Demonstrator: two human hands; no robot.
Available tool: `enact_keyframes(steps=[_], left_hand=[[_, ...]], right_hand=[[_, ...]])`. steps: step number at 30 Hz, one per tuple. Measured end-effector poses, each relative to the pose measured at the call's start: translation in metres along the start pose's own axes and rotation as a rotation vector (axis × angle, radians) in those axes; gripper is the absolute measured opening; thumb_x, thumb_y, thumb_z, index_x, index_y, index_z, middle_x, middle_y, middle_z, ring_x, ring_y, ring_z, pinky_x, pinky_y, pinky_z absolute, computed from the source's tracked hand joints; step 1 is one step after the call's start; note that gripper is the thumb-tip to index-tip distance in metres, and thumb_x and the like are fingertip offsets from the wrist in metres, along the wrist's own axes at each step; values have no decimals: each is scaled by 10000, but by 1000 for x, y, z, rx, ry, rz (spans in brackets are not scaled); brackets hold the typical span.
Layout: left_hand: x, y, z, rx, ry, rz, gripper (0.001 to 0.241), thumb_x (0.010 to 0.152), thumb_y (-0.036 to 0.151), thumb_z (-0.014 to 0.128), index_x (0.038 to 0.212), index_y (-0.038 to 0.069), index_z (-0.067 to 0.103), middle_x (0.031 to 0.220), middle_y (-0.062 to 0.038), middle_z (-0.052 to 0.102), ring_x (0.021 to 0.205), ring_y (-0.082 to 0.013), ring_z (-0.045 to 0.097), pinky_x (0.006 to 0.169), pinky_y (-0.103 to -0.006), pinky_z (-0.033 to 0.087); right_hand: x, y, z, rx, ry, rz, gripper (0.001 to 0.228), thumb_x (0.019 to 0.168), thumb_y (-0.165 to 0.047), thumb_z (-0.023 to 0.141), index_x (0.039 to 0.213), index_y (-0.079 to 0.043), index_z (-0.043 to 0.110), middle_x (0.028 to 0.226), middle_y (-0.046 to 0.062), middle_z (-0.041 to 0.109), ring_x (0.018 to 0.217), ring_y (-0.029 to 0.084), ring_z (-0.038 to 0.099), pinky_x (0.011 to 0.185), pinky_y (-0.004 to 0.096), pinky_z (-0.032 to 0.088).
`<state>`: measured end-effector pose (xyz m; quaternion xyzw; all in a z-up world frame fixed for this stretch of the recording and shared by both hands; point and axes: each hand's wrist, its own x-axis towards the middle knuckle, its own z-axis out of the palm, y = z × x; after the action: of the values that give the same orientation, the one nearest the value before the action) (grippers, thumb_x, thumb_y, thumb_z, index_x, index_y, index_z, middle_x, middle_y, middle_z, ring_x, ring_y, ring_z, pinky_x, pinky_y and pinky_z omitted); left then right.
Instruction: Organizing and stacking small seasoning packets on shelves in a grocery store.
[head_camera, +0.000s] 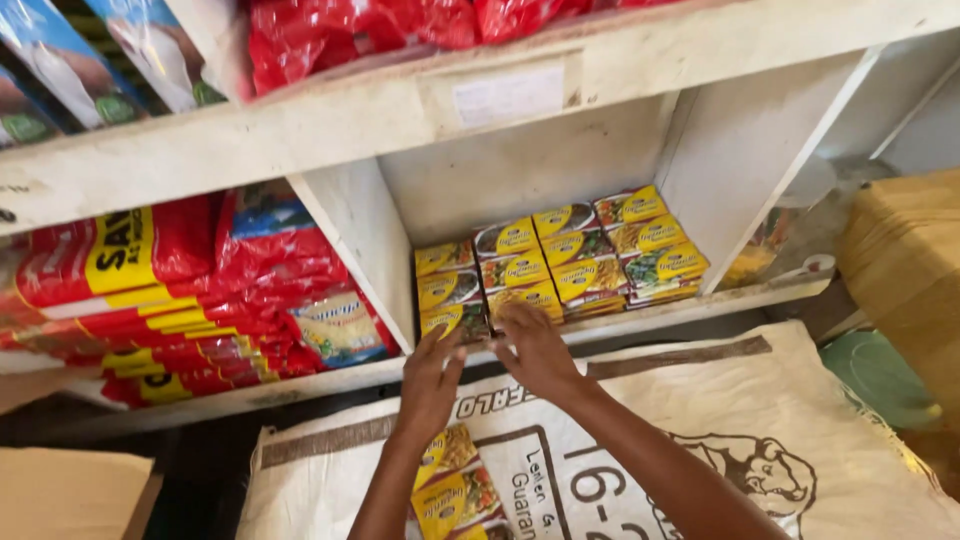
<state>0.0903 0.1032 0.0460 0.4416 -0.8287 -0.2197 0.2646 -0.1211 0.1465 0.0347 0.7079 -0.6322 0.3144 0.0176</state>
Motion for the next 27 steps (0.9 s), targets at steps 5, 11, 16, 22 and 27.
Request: enact_keyframes(steps=[5,11,16,22,27], left_hand=[[-84,-9,-39,-316,144,-304,260,974,189,629,1180,69,733,1164,-104,745,1008,-216,722,841,-331,572],[-171,-64,-20,-285,157,-661,209,930,171,701,1082,48,775,843,-102,809,740,-157,734,683,-316,589],[-208,-87,1,-320,141,-715,211,902,163,718,1058,34,777,806,-92,805,698,-140,741,656,-313,601],[-208,-86,18,-385,110,-768,240,916,131,703,1136,50,756,842,-110,799,739,-170,736,704,-315,598],[-237,-121,59,-517,214,-742,343,875,63,722,1216,52,683,1023,-158,779,886,-207,768,791,-317,598]], right_hand=[[-70,-31,7,494,-414,330,333,929,-265,667,1222,-113,709,1158,114,741,978,273,723,849,405,585],[-141,-29,53,954,-758,668,447,939,-276,662,1342,-87,619,1256,97,719,1032,193,700,849,362,617],[-161,-51,40,841,-813,750,576,924,-282,696,1443,-126,500,1329,92,623,1034,182,662,862,348,591],[-173,-68,50,742,-789,766,636,903,-315,742,1438,-102,471,1334,100,586,1009,205,648,896,352,584],[-179,-73,63,950,-763,846,651,897,-323,756,1443,-88,488,1237,186,649,1034,199,656,922,332,575]])
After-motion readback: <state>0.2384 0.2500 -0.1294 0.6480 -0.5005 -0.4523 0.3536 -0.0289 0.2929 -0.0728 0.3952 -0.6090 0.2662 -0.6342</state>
